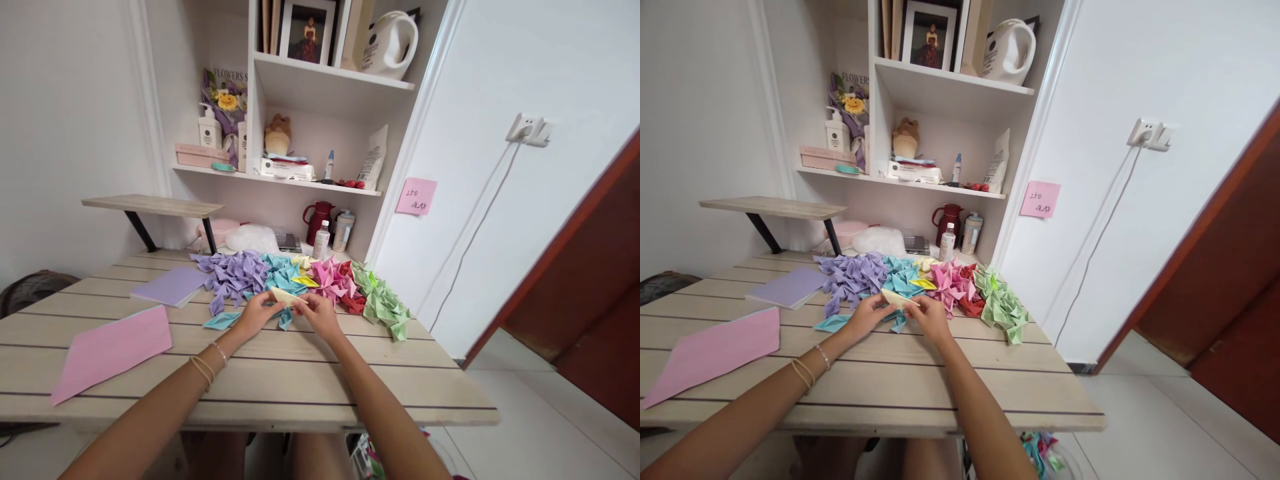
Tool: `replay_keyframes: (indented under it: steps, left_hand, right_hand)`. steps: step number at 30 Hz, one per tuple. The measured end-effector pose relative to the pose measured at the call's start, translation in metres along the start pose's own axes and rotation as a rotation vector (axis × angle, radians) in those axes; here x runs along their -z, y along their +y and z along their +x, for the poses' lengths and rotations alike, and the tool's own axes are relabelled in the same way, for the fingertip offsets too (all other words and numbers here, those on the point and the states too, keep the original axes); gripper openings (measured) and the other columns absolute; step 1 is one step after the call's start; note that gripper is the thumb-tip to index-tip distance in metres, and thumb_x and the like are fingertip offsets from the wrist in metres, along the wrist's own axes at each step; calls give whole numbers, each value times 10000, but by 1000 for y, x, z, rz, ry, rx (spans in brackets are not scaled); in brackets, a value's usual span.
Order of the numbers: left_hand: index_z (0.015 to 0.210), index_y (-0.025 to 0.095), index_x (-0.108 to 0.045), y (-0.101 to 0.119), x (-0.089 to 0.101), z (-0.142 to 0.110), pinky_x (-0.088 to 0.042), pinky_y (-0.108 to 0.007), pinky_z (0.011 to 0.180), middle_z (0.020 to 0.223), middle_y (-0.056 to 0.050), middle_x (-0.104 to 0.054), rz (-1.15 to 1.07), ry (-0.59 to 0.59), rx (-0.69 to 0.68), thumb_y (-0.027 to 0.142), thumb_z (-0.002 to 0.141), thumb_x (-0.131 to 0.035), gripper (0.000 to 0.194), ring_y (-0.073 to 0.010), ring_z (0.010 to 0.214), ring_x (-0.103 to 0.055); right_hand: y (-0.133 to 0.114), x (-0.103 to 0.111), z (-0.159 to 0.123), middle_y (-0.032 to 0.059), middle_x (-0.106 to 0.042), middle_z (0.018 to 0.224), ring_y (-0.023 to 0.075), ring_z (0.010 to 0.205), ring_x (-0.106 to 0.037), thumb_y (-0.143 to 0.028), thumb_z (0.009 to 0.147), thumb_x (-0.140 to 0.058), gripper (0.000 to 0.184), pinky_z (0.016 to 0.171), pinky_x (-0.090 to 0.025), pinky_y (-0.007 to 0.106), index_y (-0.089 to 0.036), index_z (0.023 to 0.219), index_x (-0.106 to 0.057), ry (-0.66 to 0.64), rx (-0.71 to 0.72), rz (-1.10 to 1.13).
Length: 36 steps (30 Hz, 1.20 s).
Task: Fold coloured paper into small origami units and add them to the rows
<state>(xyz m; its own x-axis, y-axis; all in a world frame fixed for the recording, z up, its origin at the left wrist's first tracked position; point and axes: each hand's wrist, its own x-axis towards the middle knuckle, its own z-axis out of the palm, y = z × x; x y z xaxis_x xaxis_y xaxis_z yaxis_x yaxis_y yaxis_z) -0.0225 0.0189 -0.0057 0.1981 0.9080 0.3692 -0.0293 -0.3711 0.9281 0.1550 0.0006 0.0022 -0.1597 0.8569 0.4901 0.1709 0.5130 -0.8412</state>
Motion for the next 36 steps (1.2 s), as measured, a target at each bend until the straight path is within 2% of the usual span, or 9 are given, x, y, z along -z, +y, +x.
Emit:
replay_keyframes:
  steps: [2,5,11,18,22,26,30,33,36]
  left_hand:
    - [765,141,-646,-1,-1,-1,-479,-280,636,688,-41,-677,-45,-74,50,335,631,-693,240,-175,643,-614]
    - [686,139,-643,-1,-1,-2,-464,-255,552,562,-22,-651,-40,-104,70,322,624,-702,202,-150,519,-585]
    - [703,133,-682,-1,1,-2,-457,-243,544,591,-33,-667,-28,-118,81,304,600,-719,203,-153,541,-585]
    - [768,142,-713,6,1,-2,-450,-240,587,591,-16,-652,-34,-92,77,321,632,-688,226,-153,582,-570]
    - [866,151,-714,9,1,-3,-450,-247,624,618,-13,-658,-17,-108,39,320,675,-655,261,-155,617,-573]
    - [888,167,-711,8,-1,-3,-457,-259,700,804,-41,-691,-9,-108,-30,304,672,-663,260,-177,755,-591]
    - [985,149,-663,6,-2,-3,-477,-287,738,888,-69,-690,-164,-104,80,285,662,-687,351,-183,797,-613]
    - [970,146,-643,7,-3,-5,-486,-299,766,893,-75,-685,-333,-94,173,272,664,-696,335,-171,792,-632]
    - [974,150,-622,10,-2,-7,-497,-321,770,908,-86,-677,-402,-137,248,275,686,-678,319,-188,814,-643]
  right_hand:
    - [-2,1,0,27,-651,628,177,593,-600,-437,703,-610,276,553,-482,271,-168,707,-672,-11,-53,70]
    - [-4,4,2,2,-622,591,150,580,-566,-453,684,-622,296,542,-458,241,-164,638,-665,-15,-122,149]
    - [-2,7,2,1,-630,638,118,560,-544,-422,647,-671,284,519,-435,216,-161,755,-693,-79,-212,244]
    - [1,2,1,37,-661,695,147,619,-604,-449,647,-659,361,557,-477,245,-140,834,-673,-103,-255,335]
    - [0,1,1,-1,-645,635,126,536,-591,-382,632,-675,313,499,-474,227,-164,853,-641,-79,-240,324]
    - [-1,1,0,-17,-642,620,140,523,-605,-295,602,-685,315,494,-498,244,-181,885,-609,-90,-220,277]
    - [1,-2,-1,-5,-645,636,157,520,-615,-293,645,-638,267,471,-510,258,-183,885,-601,-95,-131,173]
    - [4,-3,-1,17,-652,657,161,538,-614,-295,689,-592,167,483,-515,270,-173,799,-625,-22,-12,100]
    - [5,-1,0,31,-661,681,156,541,-605,-243,688,-581,126,507,-508,271,-168,764,-648,22,37,51]
